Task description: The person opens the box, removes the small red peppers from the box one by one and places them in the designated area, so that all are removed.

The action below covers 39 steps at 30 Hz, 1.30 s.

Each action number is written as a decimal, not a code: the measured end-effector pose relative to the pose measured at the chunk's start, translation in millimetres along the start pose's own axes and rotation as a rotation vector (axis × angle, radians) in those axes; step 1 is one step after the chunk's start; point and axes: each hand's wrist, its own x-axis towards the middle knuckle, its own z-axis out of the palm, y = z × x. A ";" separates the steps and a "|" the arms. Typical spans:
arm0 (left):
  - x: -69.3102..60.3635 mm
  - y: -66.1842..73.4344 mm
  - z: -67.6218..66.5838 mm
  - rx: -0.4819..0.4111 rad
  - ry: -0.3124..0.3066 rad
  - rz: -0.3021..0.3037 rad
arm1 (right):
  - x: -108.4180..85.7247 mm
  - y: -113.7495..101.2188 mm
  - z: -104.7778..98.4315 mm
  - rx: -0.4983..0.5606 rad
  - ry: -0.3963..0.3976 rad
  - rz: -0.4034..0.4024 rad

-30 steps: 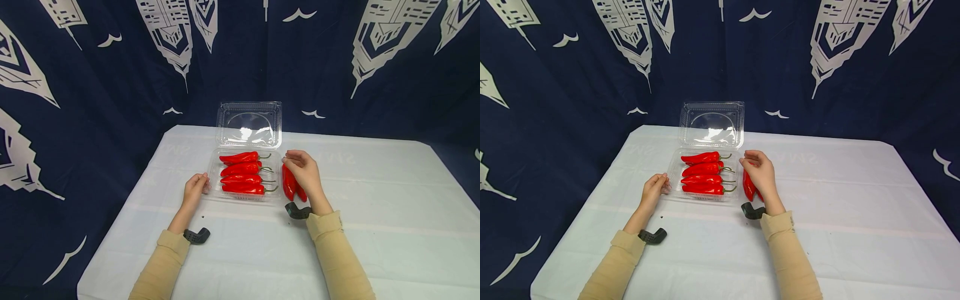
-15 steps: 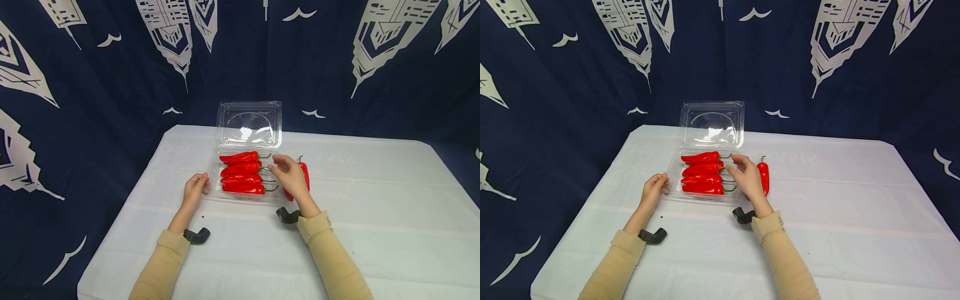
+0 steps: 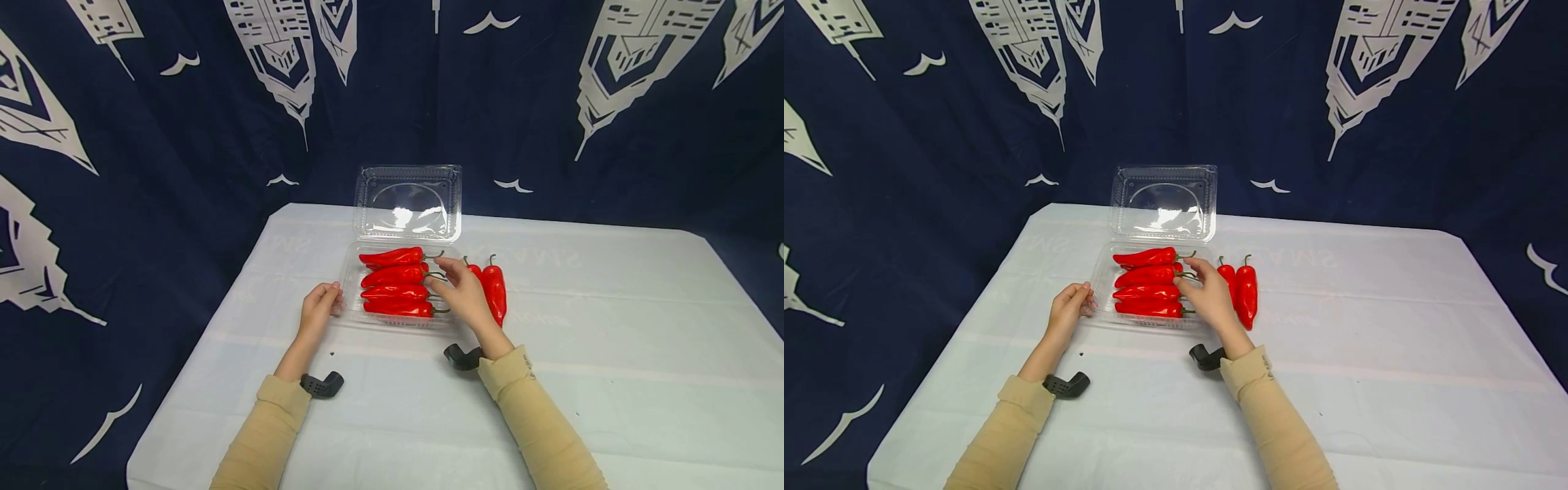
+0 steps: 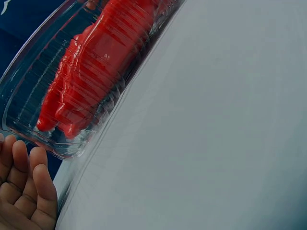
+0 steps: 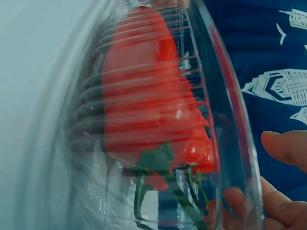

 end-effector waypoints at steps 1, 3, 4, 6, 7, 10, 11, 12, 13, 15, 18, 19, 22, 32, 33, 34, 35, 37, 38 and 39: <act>0.0 0.2 0.1 0.004 0.001 -0.001 | 0.1 -0.2 0.5 0.000 -0.003 -0.001; -0.1 0.7 -0.2 0.016 0.003 -0.002 | 0.3 -0.2 1.7 -0.004 -0.007 -0.006; -0.1 0.9 -0.2 0.023 0.004 -0.002 | 0.4 -0.2 2.4 -0.005 -0.008 -0.008; -0.2 1.1 -0.2 0.037 0.006 -0.001 | 0.4 -0.1 3.5 0.001 -0.012 -0.010; -0.3 1.1 -0.3 0.043 0.006 0.000 | 0.6 0.0 3.9 0.005 -0.015 -0.012; -0.2 0.7 -0.5 0.048 0.004 0.005 | 0.6 0.0 5.0 0.014 -0.023 -0.002; -0.1 0.6 -0.7 0.050 0.003 0.008 | 0.5 -0.2 5.4 0.016 -0.024 0.000; -0.1 0.5 -0.9 0.052 0.002 0.010 | 0.4 -0.6 5.9 0.016 -0.024 0.002; 0.0 0.4 -1.0 0.052 0.002 0.011 | 0.3 -0.9 6.3 0.016 -0.025 0.004; 0.0 0.2 -1.1 0.053 0.001 0.012 | -0.2 -2.0 7.6 0.028 -0.024 0.011; -0.2 0.3 -1.2 0.055 0.002 0.008 | -1.4 -4.3 10.6 0.052 -0.019 0.031; -0.4 0.4 -1.1 0.054 0.003 0.006 | -1.8 -4.8 11.7 0.060 -0.018 0.039; -0.8 1.0 -0.7 0.051 0.007 0.002 | -3.1 -7.3 15.0 0.066 -0.015 0.049; -0.6 1.8 0.3 0.034 0.011 -0.005 | -3.9 -6.1 20.7 -0.009 -0.017 0.026; -0.4 1.8 0.3 0.032 0.012 -0.005 | -3.9 -6.1 21.1 -0.014 -0.019 0.024; -0.4 1.7 0.3 0.032 0.012 -0.006 | -3.9 -5.8 21.6 -0.015 -0.022 0.021; -0.3 1.7 0.2 0.033 0.012 -0.005 | -3.9 -5.6 22.1 -0.015 -0.025 0.019; -0.5 1.9 0.1 0.034 0.012 -0.005 | -4.0 -5.0 23.0 -0.012 -0.029 0.014; -0.4 2.0 0.2 0.036 0.013 -0.004 | -4.0 -4.7 23.4 -0.007 -0.031 0.010; -0.4 2.0 0.2 0.037 0.013 -0.004 | -4.0 -4.4 23.8 -0.002 -0.031 0.005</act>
